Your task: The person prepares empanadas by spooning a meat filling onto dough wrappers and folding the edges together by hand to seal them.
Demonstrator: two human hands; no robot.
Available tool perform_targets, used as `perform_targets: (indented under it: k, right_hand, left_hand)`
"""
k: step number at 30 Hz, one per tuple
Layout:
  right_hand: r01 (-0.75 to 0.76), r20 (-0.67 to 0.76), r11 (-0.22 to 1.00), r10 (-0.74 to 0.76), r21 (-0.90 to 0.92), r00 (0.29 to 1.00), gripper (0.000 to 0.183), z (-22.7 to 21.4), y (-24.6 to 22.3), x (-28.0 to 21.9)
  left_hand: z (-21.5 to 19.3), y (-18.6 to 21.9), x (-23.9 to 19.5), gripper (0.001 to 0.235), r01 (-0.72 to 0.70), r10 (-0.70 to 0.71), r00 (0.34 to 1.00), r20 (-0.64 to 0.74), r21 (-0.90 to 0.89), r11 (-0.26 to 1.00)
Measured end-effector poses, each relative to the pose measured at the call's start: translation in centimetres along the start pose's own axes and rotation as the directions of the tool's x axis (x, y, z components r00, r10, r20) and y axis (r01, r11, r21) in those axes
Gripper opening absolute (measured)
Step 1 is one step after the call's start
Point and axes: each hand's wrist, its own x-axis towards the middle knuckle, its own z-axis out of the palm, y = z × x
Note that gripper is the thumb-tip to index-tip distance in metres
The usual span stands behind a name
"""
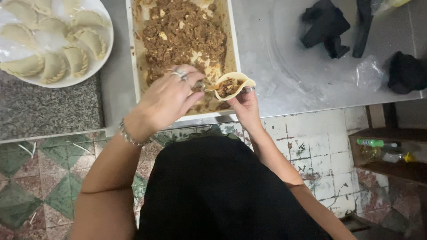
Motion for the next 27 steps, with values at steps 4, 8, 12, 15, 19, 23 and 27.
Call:
perform_targets:
  k: [4,8,12,15,19,23,27]
  right_hand:
    - [-0.035,0.063,0.999,0.033,0.025,0.997,0.059,-1.2,-0.8,1.4]
    - [-0.061,0.102,0.998,0.06,0.009,0.993,0.062,-3.9,0.6,2.1]
    - [-0.073,0.122,0.997,0.068,0.032,0.99,0.064,-5.4,0.8,2.9]
    - [-0.06,0.146,0.998,0.054,0.034,0.988,0.064,-6.4,0.7,3.5]
    - [-0.039,0.145,0.999,0.034,0.035,0.989,0.067,-8.2,0.7,4.1]
    - [-0.016,0.106,1.0,0.013,0.023,0.994,0.066,-10.3,0.2,4.0]
    - [-0.003,0.017,0.999,0.004,-0.033,1.0,0.061,-13.1,0.1,3.3]
  left_hand:
    - [2.2,-0.6,2.7,0.031,-0.067,0.062,0.998,-0.03,-0.271,0.96]
    - [3.2,-0.7,3.9,0.019,0.0,-0.001,1.0,-0.001,-0.422,0.907]
    - [4.2,-0.4,5.0,0.019,0.002,-0.034,0.997,-0.064,-0.443,0.897]
    - [4.4,0.1,6.1,0.02,-0.006,-0.037,0.995,-0.088,-0.454,0.891]
    - [4.9,0.6,8.0,0.017,-0.015,-0.036,0.994,-0.104,-0.451,0.892]
    - [5.7,0.0,10.6,0.014,-0.11,0.044,0.983,-0.176,-0.386,0.916]
    - [7.2,0.0,13.4,0.019,-0.064,0.038,0.988,-0.149,-0.168,0.984]
